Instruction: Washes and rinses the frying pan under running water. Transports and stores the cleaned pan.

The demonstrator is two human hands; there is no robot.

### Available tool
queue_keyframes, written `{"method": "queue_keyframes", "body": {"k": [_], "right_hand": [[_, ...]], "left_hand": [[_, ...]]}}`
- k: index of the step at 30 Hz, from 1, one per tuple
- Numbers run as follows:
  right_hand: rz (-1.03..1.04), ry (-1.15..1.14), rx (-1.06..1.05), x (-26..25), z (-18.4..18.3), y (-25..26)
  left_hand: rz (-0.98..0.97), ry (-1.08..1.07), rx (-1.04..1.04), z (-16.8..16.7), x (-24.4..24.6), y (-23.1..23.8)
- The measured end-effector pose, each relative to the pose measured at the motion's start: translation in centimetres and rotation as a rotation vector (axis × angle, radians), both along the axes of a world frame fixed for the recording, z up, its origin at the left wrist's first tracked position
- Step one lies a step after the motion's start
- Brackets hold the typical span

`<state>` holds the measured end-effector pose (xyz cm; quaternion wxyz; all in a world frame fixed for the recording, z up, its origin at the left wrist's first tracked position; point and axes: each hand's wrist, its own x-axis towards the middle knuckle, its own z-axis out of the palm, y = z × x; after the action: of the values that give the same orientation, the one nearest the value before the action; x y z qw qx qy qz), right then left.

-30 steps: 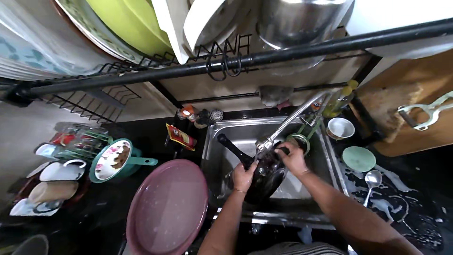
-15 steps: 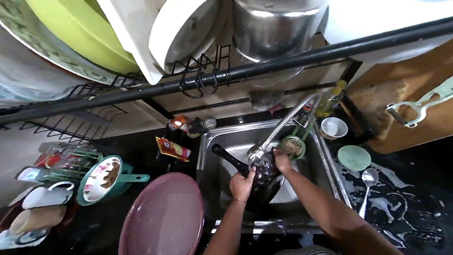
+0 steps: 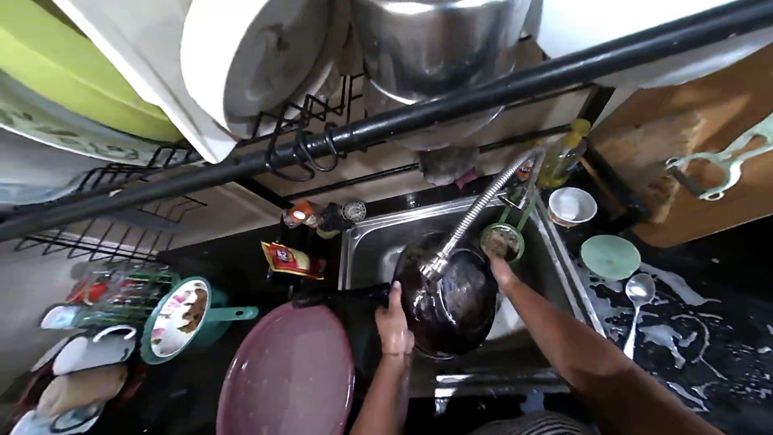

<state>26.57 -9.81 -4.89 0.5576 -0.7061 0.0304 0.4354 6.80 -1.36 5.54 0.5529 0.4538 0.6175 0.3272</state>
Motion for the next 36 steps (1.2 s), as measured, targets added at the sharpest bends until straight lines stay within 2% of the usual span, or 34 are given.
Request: {"method": "queue_keyframes", "body": {"k": [3,6,9,11,13,16,19,22,24,28,30,33,36], "right_hand": [[-0.047,-0.143,0.14,-3.3,-0.8,-1.0],[0.121,-0.671,0.216,-7.3,-2.6,-1.6],[0.392,-1.166,0.207,-10.3,-0.6,-1.4],[0.495,-1.297,0.259,-10.6,1.5,-0.1],[0.539,-1.249,0.298,-8.8,3.9,1.8],[0.579,-0.846,0.18,-3.7,7.3,3.5],[0.425,-0.573,0.109,1.4,5.8,3.9],[0.079,-0.449,0.071,4.5,2.2,3.0],[0.035,-0.507,-0.051,5.4,2.1,1.6],[0.168,-0.822,-0.23,7.2,5.3,-0.7],[0.124,-0.989,-0.287,8.9,7.2,-1.9],[0.026,-1.201,-0.347,12.5,7.9,-3.9],[0.106,-1.167,-0.537,14.7,7.9,-6.1]], "left_hand": [[0.197,-0.097,-0.086,-0.3,0.7,0.7],[0.276,-0.106,-0.116,-1.4,1.6,0.6],[0.195,-0.022,-0.113,-2.3,2.4,-0.1],[0.065,0.03,-0.035,-2.7,2.6,-1.1],[-0.092,0.043,0.092,-2.8,2.4,-1.9],[-0.231,0.065,0.17,-3.2,1.7,-2.7],[-0.271,0.103,0.204,-3.6,1.0,-2.9],[-0.3,0.148,0.198,-3.9,0.5,-2.6],[-0.312,0.155,0.197,-4.0,0.2,-2.4],[-0.342,0.178,0.222,-4.4,-0.2,-1.9],[-0.361,0.181,0.228,-4.8,-0.2,-1.7],[-0.367,0.161,0.23,-4.9,-0.1,-1.6],[-0.377,0.16,0.199,-4.6,-0.1,-1.5]]}}
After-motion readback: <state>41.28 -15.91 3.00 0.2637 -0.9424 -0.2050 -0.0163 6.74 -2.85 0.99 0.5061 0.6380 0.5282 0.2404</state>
